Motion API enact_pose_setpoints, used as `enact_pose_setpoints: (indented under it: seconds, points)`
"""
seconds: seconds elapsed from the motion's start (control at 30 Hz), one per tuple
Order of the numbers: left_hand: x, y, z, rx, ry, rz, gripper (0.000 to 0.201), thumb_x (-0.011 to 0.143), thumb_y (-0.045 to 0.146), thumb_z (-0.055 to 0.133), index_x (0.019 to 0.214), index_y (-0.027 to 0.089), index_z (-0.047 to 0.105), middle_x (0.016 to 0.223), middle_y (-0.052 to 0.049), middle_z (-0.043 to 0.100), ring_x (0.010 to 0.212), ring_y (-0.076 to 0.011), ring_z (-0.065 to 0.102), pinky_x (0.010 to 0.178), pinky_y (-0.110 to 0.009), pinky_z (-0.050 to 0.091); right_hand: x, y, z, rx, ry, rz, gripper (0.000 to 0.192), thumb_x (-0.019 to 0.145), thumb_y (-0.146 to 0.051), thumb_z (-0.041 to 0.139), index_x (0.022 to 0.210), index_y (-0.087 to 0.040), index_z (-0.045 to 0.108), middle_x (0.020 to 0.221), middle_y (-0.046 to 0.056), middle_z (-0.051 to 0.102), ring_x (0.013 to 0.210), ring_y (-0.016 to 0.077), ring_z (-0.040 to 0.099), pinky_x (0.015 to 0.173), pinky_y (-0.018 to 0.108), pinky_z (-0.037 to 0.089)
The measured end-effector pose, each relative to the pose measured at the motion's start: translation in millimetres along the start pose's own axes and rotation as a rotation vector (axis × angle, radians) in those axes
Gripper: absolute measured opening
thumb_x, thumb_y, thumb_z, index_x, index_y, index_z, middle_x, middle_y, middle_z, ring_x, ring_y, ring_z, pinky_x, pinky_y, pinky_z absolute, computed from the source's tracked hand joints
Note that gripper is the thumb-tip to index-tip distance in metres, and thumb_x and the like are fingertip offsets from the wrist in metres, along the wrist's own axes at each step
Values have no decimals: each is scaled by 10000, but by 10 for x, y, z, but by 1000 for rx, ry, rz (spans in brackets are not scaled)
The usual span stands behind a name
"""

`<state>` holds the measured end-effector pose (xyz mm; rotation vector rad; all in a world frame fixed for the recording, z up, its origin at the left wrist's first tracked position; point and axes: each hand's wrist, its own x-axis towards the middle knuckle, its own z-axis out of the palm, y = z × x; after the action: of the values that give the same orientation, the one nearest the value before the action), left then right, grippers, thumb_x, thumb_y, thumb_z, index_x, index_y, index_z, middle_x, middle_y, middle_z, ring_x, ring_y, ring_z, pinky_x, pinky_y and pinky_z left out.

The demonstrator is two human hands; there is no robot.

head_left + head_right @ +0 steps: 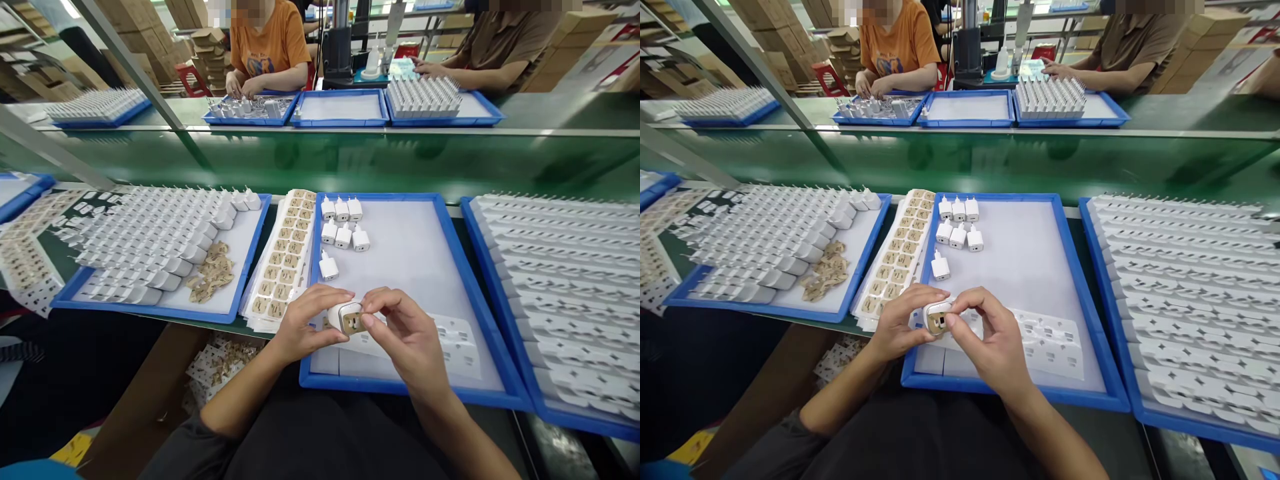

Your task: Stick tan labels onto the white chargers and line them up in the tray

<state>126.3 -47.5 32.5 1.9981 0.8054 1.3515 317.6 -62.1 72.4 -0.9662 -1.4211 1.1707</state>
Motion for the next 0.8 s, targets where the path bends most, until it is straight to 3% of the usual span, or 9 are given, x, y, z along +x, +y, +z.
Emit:
enact_pose_setpoints:
  seconds: [0.27, 0.6, 0.73, 0.8]
  points:
    - [-16, 9, -1, -18, 10, 1, 503, 873, 496, 679, 1304, 244, 618, 1162, -113, 723, 1015, -243, 667, 876, -383, 518, -38, 10, 70, -52, 48, -55, 49, 912, -195, 645, 906, -232, 613, 844, 17, 633, 826, 184, 625, 765, 332, 517]
    - [-33, 2, 4, 4, 24, 13, 500, 861, 471, 703, 1296, 238, 621, 1159, -120, 726, 1037, -250, 674, 885, -401, 536, -68, 12, 169, -302, 134, -186, 125, 892, -145, 664, 906, -240, 584, 810, -4, 614, 762, 170, 620, 728, 338, 518]
    - [-56, 5, -6, 3, 44, 23, 488, 853, 439, 724, 1283, 231, 628, 1162, -120, 726, 1056, -247, 685, 910, -393, 549, -29, 7, 160, -482, 221, -289, 284, 836, -178, 734, 1069, -246, 585, 950, 29, 575, 814, 176, 581, 703, 325, 534]
    - [-73, 4, -11, -4, 68, 24, 483, 842, 406, 745, 1275, 230, 627, 1175, -118, 720, 1079, -249, 684, 926, -394, 557, -9, 10, 126, -381, 146, -214, 369, 835, -210, 735, 1163, -258, 573, 1050, 52, 546, 890, 190, 579, 698, 317, 555]
